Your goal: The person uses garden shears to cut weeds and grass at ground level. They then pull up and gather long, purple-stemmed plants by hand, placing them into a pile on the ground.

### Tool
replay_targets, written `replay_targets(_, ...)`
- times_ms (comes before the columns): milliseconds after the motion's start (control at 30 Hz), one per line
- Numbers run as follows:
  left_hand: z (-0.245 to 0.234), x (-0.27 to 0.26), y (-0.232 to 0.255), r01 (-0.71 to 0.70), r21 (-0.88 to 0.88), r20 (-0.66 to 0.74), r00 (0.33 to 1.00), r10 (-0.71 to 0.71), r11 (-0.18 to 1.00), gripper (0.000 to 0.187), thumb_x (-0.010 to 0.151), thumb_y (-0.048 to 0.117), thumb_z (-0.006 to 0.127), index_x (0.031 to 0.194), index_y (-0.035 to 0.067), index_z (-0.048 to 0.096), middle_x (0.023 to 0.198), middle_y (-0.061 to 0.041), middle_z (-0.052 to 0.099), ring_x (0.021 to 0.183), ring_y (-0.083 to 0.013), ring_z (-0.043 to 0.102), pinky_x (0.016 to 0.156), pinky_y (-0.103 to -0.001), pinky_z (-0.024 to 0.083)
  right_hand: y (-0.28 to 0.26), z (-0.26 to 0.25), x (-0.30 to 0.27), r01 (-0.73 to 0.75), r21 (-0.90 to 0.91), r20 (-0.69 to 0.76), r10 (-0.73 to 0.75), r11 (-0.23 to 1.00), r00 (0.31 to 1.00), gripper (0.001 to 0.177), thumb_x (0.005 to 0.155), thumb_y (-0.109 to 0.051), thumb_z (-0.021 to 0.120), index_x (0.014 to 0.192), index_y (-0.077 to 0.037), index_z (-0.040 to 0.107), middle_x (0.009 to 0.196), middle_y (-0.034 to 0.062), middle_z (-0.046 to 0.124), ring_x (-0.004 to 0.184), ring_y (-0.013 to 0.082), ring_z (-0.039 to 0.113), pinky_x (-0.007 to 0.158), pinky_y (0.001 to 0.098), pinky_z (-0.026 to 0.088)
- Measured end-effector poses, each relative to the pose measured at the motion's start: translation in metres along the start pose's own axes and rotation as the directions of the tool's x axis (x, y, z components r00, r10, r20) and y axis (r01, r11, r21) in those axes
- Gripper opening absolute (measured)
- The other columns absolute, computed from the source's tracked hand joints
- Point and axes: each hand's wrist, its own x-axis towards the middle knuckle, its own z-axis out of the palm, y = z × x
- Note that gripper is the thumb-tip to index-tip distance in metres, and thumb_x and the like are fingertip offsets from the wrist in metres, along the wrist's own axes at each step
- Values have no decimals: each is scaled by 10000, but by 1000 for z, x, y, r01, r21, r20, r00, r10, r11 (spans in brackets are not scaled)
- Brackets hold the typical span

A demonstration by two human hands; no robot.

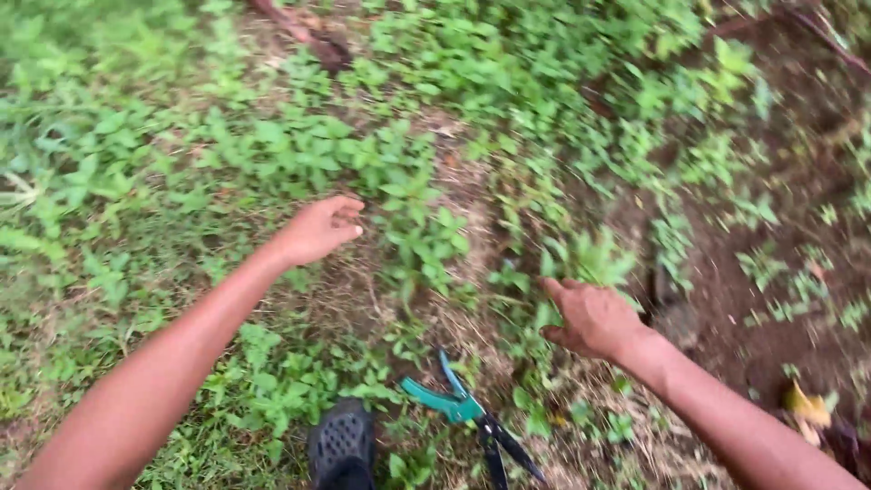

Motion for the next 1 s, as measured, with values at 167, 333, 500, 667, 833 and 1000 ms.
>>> replay_targets(167,-38,73,-80,-65,186,-384,913,133,980,716,930,326,718,1536,92,418,1533,-190,388,1423,-412,399,1172,-553,371,-81,-80,89,134,75,-69,-129,988,989,571,896,-463,633,1410,-252,501,1305,80,665,1141,369,704,968,555,585)
replay_targets(333,-99,117,-86,16,261,-433,895,102,965,751,979,421,619,1589,122,297,1629,-207,235,1508,-389,238,1234,-574,233,-156,-158,190,229,187,-217,-187,955,958,516,898,-371,643,1384,-215,565,1210,97,727,1111,372,709,930,572,583)
replay_targets(500,-122,206,-143,-55,470,-354,902,245,881,670,1005,565,466,1568,227,333,1639,-92,269,1529,-289,224,1263,-526,163,-209,-191,312,247,220,-319,-170,944,932,429,914,-376,644,1307,-204,653,1158,76,754,1063,357,726,895,563,596)
replay_targets(667,-126,263,-184,-104,337,-455,852,258,936,626,1009,527,521,1545,234,387,1625,-57,315,1515,-267,269,1281,-522,105,-254,-200,423,438,78,-636,-293,896,714,311,906,-209,680,1213,-194,725,1003,79,730,991,315,711,793,455,602)
replay_targets(833,-113,293,-203,-106,302,-482,840,247,947,664,1001,516,518,1568,245,304,1627,-49,317,1522,-236,253,1286,-498,79,-306,-226,506,453,-81,-784,-338,888,521,373,886,-124,683,1256,-106,721,1084,109,692,1048,287,655,823,396,564)
replay_targets(1000,-119,306,-213,-157,305,-496,816,297,940,649,1011,537,470,1543,187,345,1625,-87,312,1512,-264,264,1270,-526,126,-353,-273,584,336,-144,-875,-279,931,397,465,815,-78,638,1279,-67,668,1191,133,620,1125,291,596,874,395,521)
